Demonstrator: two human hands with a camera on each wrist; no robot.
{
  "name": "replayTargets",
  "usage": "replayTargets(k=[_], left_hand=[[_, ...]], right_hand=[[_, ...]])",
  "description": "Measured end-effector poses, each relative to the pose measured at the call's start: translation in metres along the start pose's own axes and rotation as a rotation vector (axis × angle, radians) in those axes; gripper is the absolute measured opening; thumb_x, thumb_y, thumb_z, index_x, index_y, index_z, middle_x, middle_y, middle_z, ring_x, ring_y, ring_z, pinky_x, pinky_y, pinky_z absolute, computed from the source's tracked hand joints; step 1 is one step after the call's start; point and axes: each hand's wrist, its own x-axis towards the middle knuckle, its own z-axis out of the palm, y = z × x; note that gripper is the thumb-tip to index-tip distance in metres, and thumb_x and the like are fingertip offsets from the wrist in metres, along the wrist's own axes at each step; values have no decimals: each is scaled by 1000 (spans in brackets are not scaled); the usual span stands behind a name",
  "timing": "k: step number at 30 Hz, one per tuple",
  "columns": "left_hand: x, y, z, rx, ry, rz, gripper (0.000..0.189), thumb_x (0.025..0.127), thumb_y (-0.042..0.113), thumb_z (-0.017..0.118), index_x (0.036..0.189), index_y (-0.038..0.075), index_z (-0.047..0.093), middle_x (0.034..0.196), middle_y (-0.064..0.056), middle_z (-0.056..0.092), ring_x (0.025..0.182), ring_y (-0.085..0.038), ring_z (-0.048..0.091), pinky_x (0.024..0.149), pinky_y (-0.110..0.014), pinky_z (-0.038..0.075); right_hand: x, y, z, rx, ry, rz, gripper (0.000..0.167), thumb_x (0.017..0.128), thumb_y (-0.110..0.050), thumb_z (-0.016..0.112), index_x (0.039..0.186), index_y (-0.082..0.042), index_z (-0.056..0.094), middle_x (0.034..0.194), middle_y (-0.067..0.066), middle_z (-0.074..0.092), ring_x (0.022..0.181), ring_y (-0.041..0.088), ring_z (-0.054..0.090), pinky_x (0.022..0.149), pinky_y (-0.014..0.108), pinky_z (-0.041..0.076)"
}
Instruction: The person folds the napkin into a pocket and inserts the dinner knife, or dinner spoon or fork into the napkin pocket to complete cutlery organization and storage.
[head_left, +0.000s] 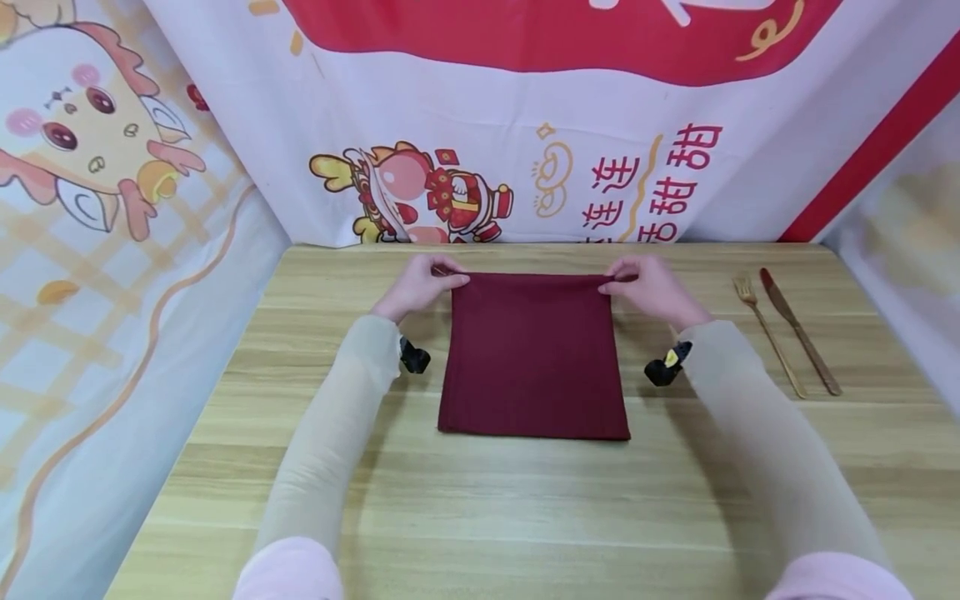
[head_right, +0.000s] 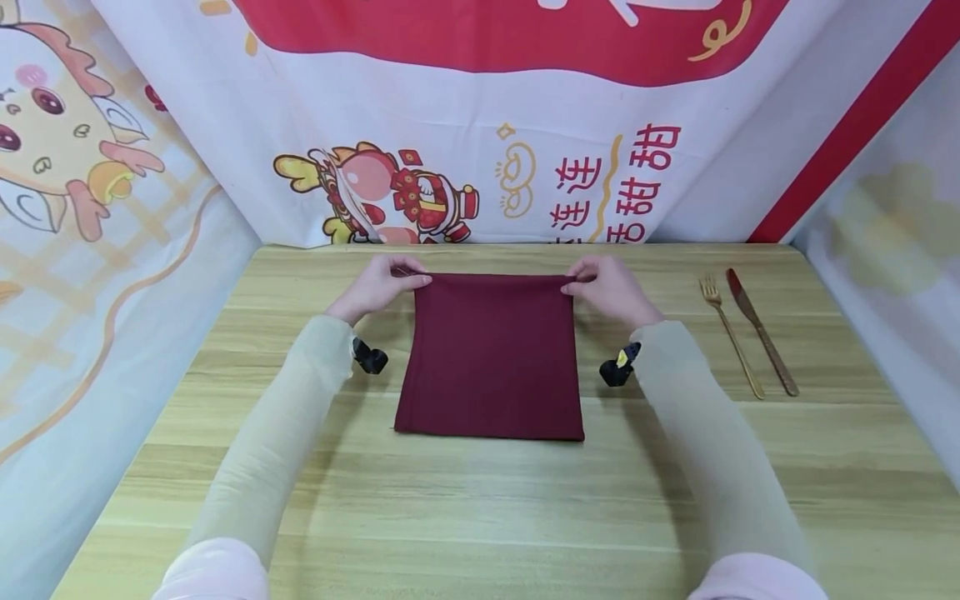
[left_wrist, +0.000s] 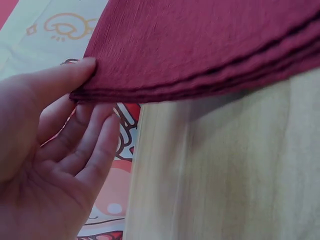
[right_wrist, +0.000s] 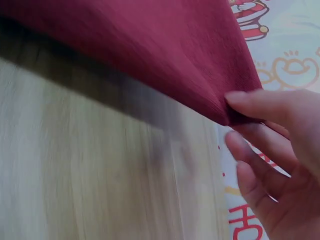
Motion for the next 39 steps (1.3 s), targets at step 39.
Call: replayTargets(k=[39], left_hand=[[-45,9,14,30,70,117,49,92,19,79,134,1,61,126,-19,65,117,-37,59,106,-49,43]], right_hand=[[-34,-8,16,7,35,-116,54,95,-25,76,141,-2,60,140,15,59,126,35,56,103,49,47]])
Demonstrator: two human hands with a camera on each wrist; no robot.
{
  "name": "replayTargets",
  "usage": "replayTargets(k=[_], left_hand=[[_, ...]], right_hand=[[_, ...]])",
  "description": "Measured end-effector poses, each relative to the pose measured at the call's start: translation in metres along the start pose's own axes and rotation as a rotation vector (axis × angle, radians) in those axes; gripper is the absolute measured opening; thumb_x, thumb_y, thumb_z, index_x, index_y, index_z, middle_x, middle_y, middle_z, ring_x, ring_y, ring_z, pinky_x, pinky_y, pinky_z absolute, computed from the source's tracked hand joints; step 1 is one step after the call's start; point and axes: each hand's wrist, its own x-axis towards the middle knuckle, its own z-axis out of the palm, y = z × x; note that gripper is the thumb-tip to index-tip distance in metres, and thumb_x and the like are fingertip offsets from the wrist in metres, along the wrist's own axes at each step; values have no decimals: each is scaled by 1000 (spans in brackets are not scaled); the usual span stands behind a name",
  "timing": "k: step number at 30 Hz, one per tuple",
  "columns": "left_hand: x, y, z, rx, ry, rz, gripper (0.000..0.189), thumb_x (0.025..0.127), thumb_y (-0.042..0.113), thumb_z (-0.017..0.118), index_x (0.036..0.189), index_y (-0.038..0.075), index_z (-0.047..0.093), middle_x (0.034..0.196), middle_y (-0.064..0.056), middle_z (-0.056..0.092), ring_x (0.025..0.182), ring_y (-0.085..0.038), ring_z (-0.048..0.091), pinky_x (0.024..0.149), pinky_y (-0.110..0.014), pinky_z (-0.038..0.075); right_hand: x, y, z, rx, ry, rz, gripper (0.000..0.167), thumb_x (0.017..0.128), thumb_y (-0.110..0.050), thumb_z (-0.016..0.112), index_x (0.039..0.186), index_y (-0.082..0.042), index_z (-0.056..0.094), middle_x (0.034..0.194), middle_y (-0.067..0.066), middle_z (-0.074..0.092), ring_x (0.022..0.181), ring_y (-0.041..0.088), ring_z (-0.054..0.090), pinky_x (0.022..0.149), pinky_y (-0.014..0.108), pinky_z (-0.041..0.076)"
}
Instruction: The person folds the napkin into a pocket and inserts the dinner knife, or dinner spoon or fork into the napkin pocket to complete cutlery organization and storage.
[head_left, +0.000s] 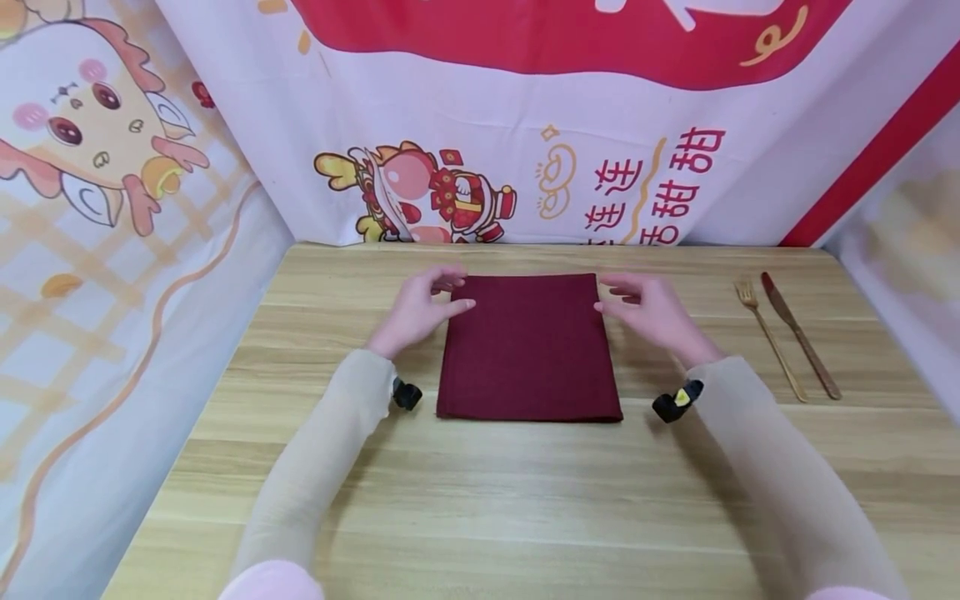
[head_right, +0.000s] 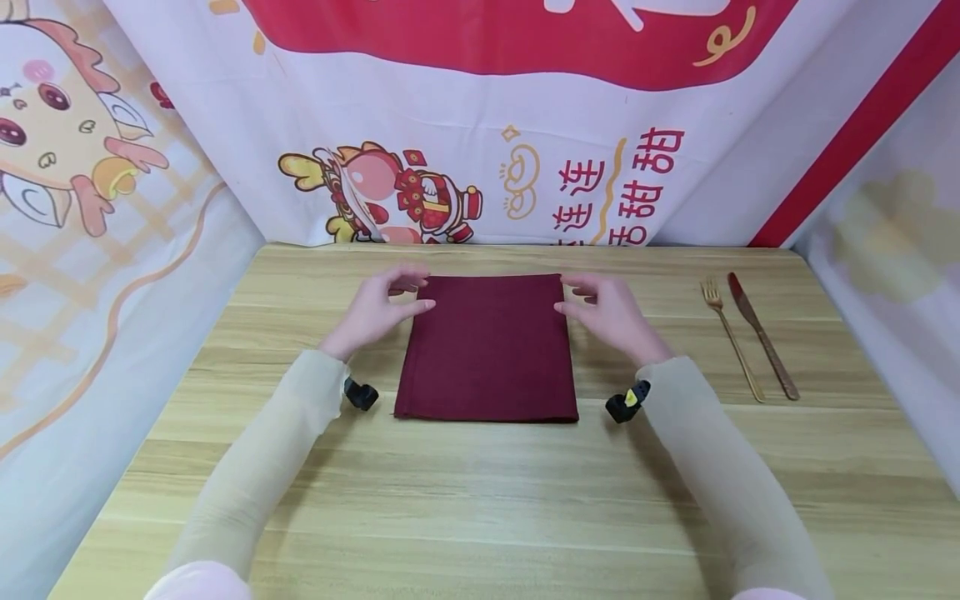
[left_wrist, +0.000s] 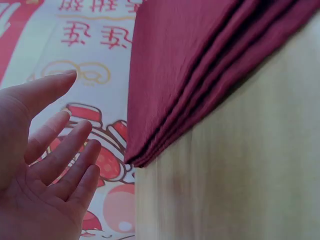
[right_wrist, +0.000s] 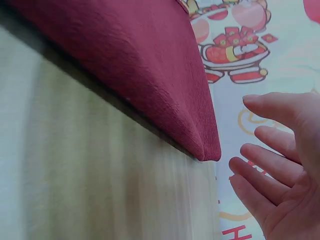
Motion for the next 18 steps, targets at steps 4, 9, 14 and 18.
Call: replayTargets(k=[4,9,14,18], left_hand=[[-18,7,4,37,-16,48,45,92,22,80,131,6,64,125,-15,66,117,-34,60,107,-46,42],[-40,13,10,55,-52,97,41,90,20,81,127,9,66,124,-12,68,116,-32,60,106,-46,42],[-60,17,13,67,-97,143,41,90,20,82,126,8,68,124,-11,69,116,-25,61,104,-48,44],[-76,18,13,101,-183,154,41,88,21,84,123,7,71,121,-5,70,115,-17,60,103,-45,46]], right_hand=[[-14,-3,-1,-7,-25,-35,53,94,-24,77,138,-2,61,137,16,61,126,35,57,103,50,47],[-34,-8,-1,-51,-55,-61,53,93,-30,79,137,-5,63,135,13,63,124,36,58,103,52,45],[-53,-12,1,-122,-113,-89,58,93,-39,77,140,-8,62,140,11,60,123,41,58,102,58,46],[-68,-15,4,-158,-141,-132,60,91,-40,78,139,-9,62,141,11,60,122,41,59,99,58,47]])
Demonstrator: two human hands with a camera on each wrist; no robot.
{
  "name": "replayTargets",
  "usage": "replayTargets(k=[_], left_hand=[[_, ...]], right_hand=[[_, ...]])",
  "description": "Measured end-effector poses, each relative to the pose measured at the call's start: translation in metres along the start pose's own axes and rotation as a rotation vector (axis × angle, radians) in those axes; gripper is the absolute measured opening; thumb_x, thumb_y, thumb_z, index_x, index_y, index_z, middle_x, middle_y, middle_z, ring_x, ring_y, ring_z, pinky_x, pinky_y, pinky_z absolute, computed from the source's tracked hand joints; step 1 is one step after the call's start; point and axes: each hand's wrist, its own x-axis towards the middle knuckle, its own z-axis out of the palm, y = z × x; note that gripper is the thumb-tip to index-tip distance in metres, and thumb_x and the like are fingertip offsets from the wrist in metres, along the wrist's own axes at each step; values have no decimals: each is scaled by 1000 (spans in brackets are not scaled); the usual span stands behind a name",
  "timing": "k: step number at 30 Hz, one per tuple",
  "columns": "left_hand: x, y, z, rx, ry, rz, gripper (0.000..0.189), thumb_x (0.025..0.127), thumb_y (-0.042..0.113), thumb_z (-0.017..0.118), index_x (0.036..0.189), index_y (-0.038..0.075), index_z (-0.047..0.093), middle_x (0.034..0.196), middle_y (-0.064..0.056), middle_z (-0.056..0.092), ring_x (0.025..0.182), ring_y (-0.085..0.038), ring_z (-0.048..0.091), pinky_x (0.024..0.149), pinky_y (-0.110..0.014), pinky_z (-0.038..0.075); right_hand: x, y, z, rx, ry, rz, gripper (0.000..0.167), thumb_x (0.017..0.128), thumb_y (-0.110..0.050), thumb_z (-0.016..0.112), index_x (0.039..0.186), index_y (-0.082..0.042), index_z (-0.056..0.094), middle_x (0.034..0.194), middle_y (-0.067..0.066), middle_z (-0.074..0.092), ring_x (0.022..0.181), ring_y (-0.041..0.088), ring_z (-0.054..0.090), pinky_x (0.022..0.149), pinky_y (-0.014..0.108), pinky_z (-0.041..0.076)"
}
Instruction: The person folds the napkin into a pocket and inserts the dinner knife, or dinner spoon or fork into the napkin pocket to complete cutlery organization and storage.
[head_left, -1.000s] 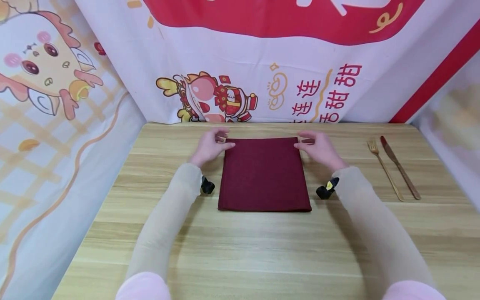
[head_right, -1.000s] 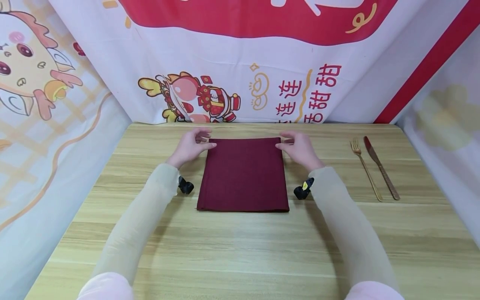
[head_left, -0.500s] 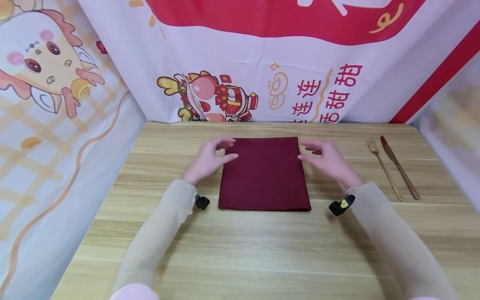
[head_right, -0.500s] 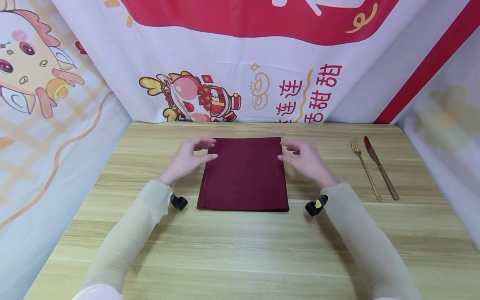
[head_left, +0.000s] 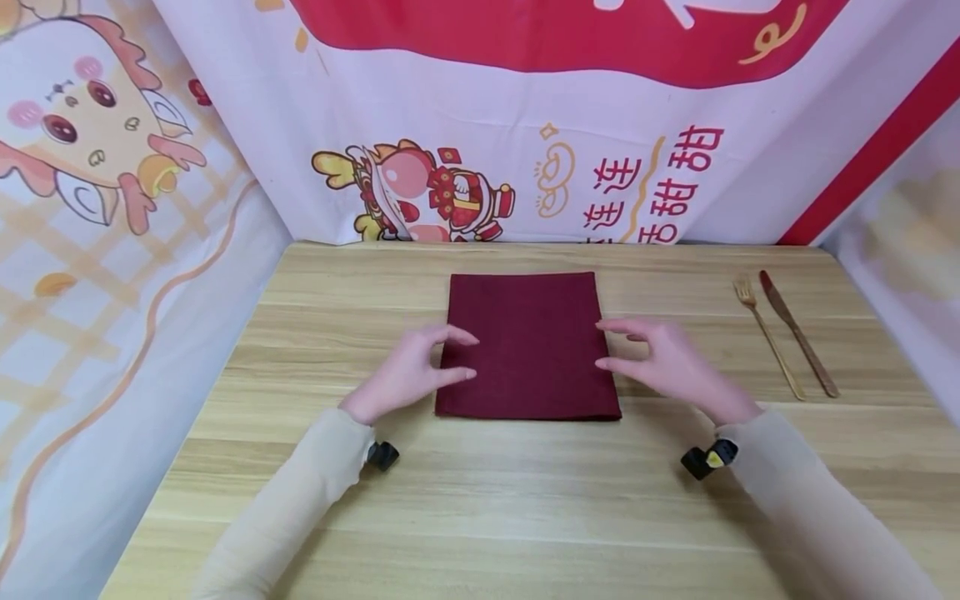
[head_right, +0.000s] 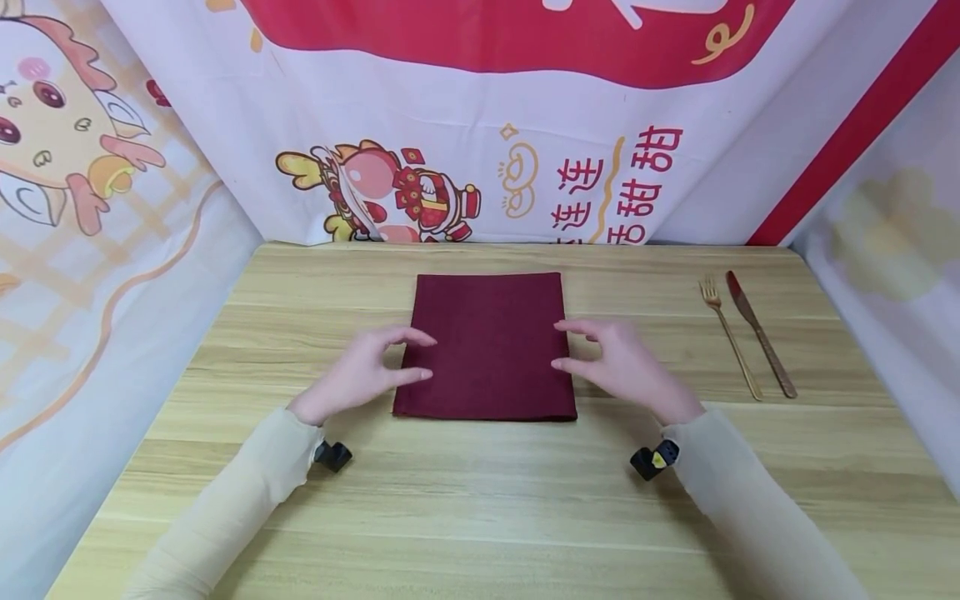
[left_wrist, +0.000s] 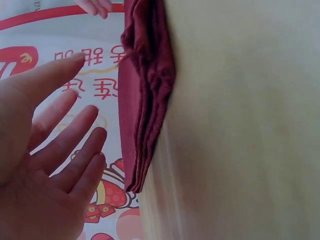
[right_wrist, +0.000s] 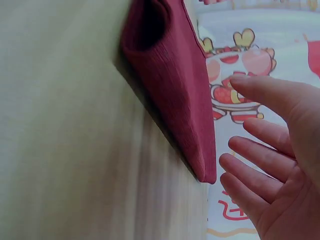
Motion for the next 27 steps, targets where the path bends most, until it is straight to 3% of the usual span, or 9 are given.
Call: replayTargets(k=[6,10,15,21,27], left_hand=[[-19,2,0,72,-127,10,33,81,24,90,109,13,77,107,7,71,102,-16,63,92,-39,51],[-27,3,0,133,-173,30,30,76,27,93,102,18,79,101,11,69,100,-13,61,91,-36,48],[-31,3,0,159,-183,52,22,77,21,92,95,21,80,98,13,67,101,-12,57,95,-37,46],[-31,3,-1,151,-180,60,14,82,14,88,89,22,79,90,16,67,93,-10,59,90,-36,49],[-28,3,-2,159,-203,67,12,86,12,85,87,20,76,89,12,70,91,-10,59,87,-36,50]], right_hand=[[-19,-6,8,14,-55,-45,64,84,-38,86,137,-9,64,137,10,62,126,35,58,100,56,48],[-28,-8,14,10,-78,-76,60,80,-29,90,132,-9,68,132,7,66,124,30,59,100,52,49],[-36,-13,20,-67,-90,-119,50,76,-22,93,122,-17,73,126,2,67,119,27,61,98,51,50],[-37,-17,24,-91,-126,-144,27,82,-8,87,103,-23,78,108,-10,67,104,16,63,91,45,54],[-37,-12,25,-97,-164,-188,27,81,2,83,88,-24,77,91,-16,67,86,6,64,77,33,56]])
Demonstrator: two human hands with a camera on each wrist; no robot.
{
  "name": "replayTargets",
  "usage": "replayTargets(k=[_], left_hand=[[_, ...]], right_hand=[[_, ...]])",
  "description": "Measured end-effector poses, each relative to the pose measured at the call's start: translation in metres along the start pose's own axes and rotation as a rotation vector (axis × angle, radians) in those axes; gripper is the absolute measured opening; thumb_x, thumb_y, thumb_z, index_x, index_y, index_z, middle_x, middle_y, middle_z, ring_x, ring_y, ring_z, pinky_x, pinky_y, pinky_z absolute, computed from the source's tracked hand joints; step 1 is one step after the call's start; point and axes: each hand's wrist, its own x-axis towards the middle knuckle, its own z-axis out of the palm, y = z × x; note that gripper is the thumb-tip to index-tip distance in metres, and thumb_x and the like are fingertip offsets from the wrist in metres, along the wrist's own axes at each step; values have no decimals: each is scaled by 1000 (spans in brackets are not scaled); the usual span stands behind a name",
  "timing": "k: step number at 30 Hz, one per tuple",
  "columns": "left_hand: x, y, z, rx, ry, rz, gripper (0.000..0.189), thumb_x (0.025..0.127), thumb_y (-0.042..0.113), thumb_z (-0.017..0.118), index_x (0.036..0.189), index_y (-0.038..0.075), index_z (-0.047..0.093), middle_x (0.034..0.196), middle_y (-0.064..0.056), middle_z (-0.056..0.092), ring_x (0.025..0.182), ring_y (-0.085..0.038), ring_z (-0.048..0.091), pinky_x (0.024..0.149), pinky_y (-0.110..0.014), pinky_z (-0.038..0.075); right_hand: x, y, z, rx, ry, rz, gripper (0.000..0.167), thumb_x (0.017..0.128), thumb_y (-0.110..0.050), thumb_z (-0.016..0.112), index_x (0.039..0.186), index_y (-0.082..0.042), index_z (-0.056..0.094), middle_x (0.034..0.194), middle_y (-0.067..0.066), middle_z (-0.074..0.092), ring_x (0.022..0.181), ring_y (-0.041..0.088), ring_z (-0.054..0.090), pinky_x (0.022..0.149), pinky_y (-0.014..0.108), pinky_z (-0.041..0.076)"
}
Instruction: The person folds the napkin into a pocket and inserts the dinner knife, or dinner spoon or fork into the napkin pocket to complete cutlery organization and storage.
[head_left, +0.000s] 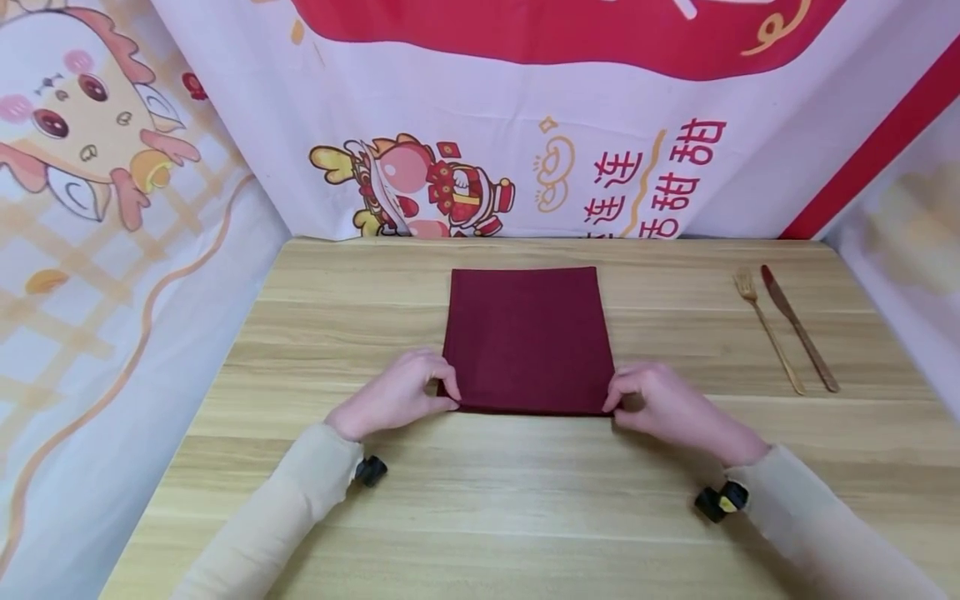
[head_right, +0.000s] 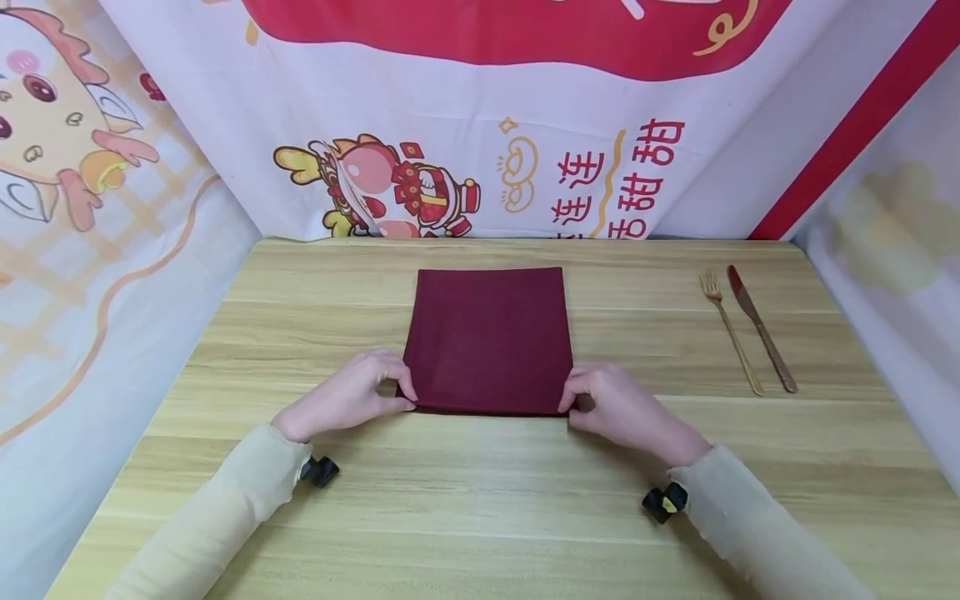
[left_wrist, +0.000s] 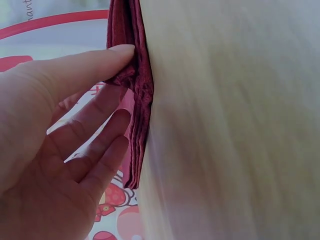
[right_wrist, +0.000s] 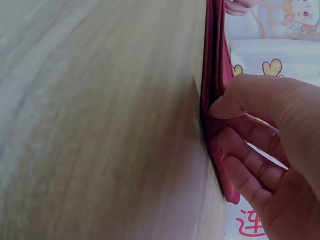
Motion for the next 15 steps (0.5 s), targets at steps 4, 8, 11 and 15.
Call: replayTargets(k=[4,8,11,15], left_hand=[[2,0,-1,15,-2,4,14,85,12,85,84,20,74,88,11,69,89,-11,59,86,-37,50],[3,-1,-1,16,-7,-9,17,83,12,87,81,24,74,85,15,67,84,-12,59,82,-36,48],[3,-2,0,-8,-24,-22,17,81,13,89,81,24,76,85,17,67,84,-12,59,81,-34,48],[4,-2,2,-48,-45,-37,15,78,17,91,81,24,78,84,17,67,83,-12,59,76,-32,49]], right_hand=[[0,1,-1,7,-19,4,28,80,2,83,87,-24,76,91,-16,67,85,6,63,75,32,56],[1,1,-2,13,-37,3,27,80,3,82,86,-23,76,90,-16,66,84,7,63,73,30,56],[-1,2,-2,30,-58,20,26,81,3,81,87,-22,77,90,-14,67,85,8,63,74,30,56],[-5,5,-2,59,-73,44,23,83,1,81,90,-21,80,92,-13,67,87,8,63,76,31,57]])
